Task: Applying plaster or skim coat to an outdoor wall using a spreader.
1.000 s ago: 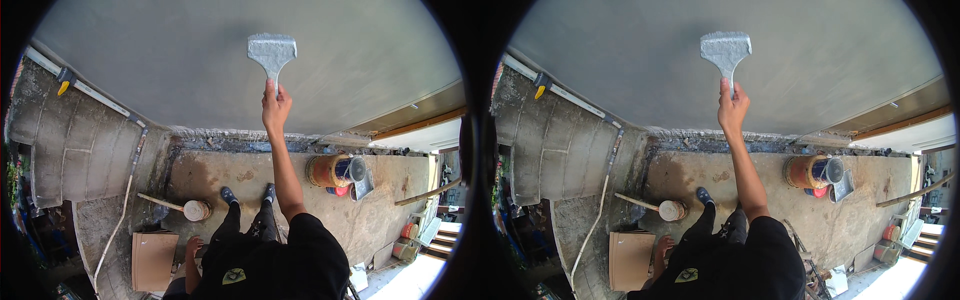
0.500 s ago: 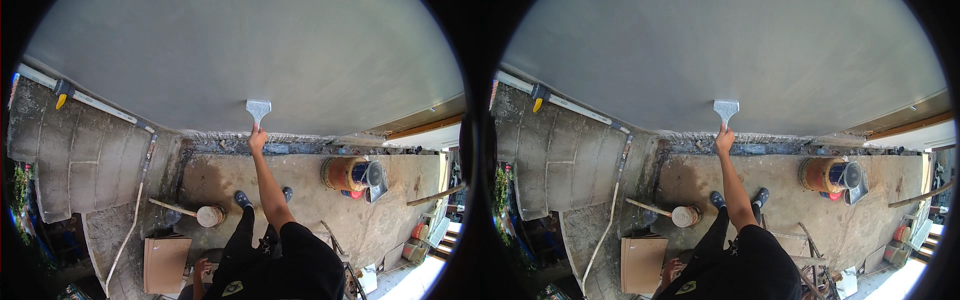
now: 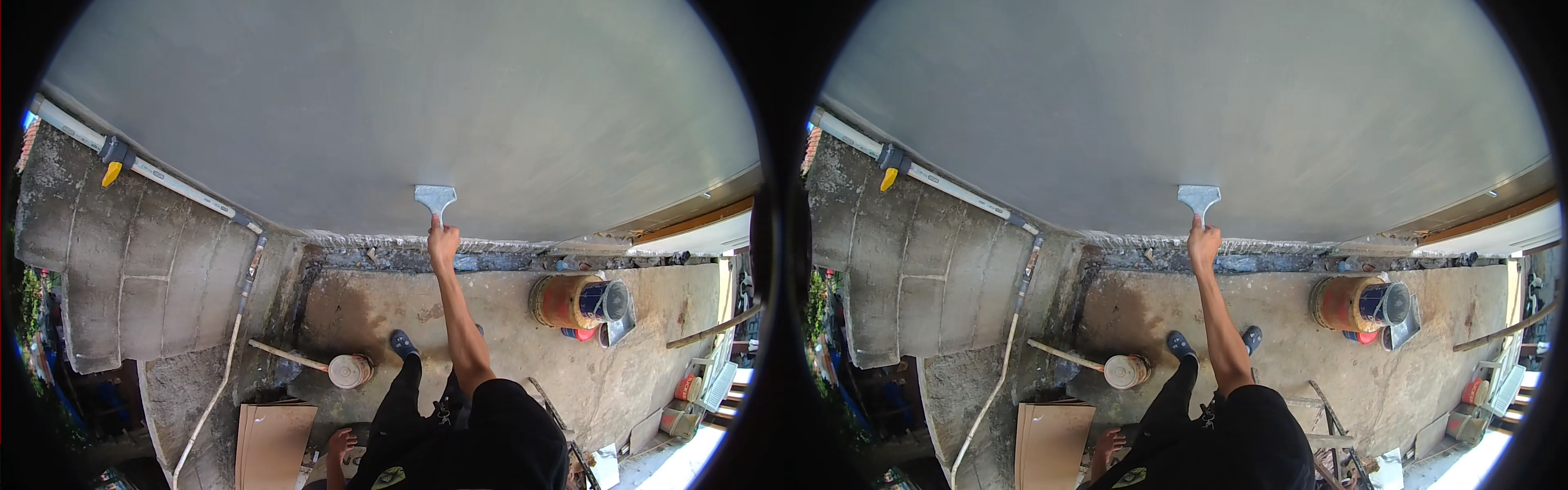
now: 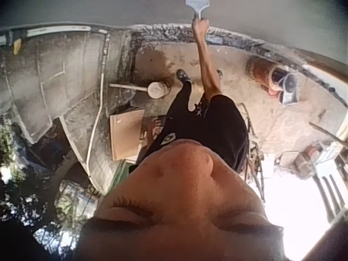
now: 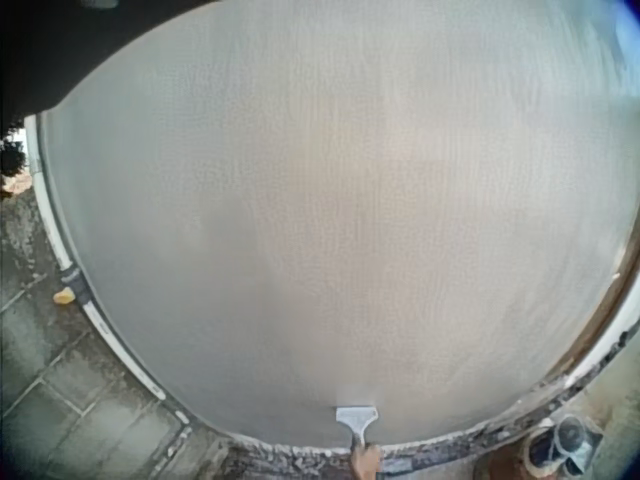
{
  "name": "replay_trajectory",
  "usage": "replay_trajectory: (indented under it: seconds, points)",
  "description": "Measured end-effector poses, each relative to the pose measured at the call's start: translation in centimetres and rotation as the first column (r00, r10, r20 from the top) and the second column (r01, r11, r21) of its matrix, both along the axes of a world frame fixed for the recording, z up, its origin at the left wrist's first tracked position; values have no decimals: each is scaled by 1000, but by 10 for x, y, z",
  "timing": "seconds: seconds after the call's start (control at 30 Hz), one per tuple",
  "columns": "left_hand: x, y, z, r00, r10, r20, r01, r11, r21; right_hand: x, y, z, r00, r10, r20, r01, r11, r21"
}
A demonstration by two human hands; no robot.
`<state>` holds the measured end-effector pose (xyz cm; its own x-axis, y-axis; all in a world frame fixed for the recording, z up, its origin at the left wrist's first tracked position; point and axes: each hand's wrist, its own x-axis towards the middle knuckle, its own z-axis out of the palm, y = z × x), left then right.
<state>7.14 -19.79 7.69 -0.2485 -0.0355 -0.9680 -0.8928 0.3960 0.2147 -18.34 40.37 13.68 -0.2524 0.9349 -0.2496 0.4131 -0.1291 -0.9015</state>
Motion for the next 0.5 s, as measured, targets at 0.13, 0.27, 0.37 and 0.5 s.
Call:
replay_trajectory:
  seconds: [0.13,0.27,0.37,0.5]
  points:
    - [-15,9,-2,995,-98,-27,99,994,36,20,0,108,939,65,-337,-65,998,11]
    - [-40,20,8,978,-201,-61,200,980,-9,12,20,187,854,120,-507,-22,981,194]
    - [-45,23,10,973,-220,-66,220,976,-9,-8,46,169,763,180,-620,-55,975,215]
    - [-45,27,11,971,-233,-46,233,973,-3,5,26,10,947,97,-307,-47,985,166]
